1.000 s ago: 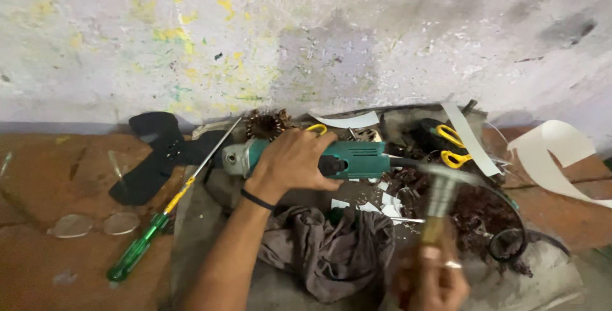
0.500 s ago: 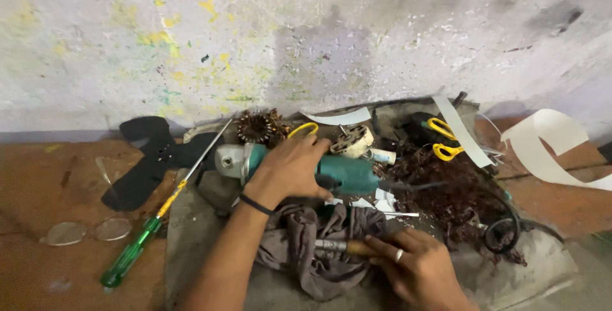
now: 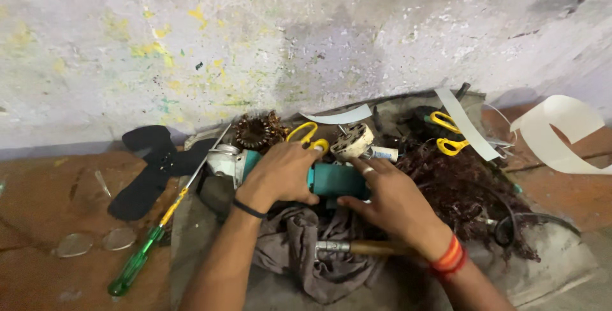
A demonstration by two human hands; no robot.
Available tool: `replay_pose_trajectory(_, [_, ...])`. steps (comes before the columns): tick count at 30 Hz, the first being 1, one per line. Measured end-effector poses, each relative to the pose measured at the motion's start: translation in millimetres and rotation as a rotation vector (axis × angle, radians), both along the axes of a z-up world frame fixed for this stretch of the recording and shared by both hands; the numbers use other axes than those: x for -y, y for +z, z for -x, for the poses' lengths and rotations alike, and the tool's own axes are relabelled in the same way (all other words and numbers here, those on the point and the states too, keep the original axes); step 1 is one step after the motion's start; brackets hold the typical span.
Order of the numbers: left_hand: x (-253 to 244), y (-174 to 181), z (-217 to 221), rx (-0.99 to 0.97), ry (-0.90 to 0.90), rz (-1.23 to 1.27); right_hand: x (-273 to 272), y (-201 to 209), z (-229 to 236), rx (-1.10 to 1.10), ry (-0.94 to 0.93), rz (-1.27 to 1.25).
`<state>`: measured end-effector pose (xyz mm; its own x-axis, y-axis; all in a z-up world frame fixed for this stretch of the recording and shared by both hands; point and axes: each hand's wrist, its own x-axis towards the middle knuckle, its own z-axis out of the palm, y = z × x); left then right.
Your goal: The person uses a hammer to strike the body of a teal electric angle grinder, likely to loosen a stuck component. They then use their hands to unscrew and remove the front metal housing, exposing the internal motor and spindle assembly.
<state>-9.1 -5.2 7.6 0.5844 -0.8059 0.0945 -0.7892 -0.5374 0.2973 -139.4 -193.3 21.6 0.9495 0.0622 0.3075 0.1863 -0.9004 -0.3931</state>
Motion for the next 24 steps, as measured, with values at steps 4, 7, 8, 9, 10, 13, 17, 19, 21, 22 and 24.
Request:
replay_pose_trajectory(4, [5, -7, -1, 0.188, -0.045, 0.171, 9, 10, -21, 0.007, -0.019, 0.077])
replay_pose_trajectory(7, [9, -12, 0, 0.269, -0.104, 0.330, 18, 16, -24, -0.006, -0.037, 0.077])
replay_pose_trajectory(8, [10, -12, 2, 0.237, -0.088, 0.314, 22, 16, -23, 0.022, -0.014, 0.084])
replay_pose_trajectory(9, [10, -12, 3, 0.206, -0.073, 0.299, 25, 14, -21, 0.050, 0.003, 0.054])
replay_pose_trajectory(10, [10, -12, 4, 0.212, -0.084, 0.344, 25, 10, -19, 0.078, 0.026, 0.026])
replay_pose_trajectory(13, [8, -8, 8, 0.131, -0.047, 0.296, 22, -3, -9, 0.106, 0.063, -0.026])
replay_pose_trajectory(17, [7, -4, 8, -0.044, 0.025, 0.018, 19, -10, -2, 0.073, 0.034, 0.001])
replay_pose_trajectory(19, [5, -6, 7, -0.025, -0.016, 0.039, 17, -8, 0, 0.066, 0.046, 0.047])
replay_pose_trajectory(21, [4, -11, 5, -0.001, -0.067, 0.088, 14, -6, 0, 0.101, 0.119, 0.114])
replay_pose_trajectory(22, [5, -13, 4, 0.003, -0.070, 0.088, 12, -5, 0, 0.133, 0.183, 0.157])
replay_pose_trajectory(24, [8, -19, 2, 0.010, -0.076, 0.088, 9, -5, -2, 0.144, 0.276, 0.180])
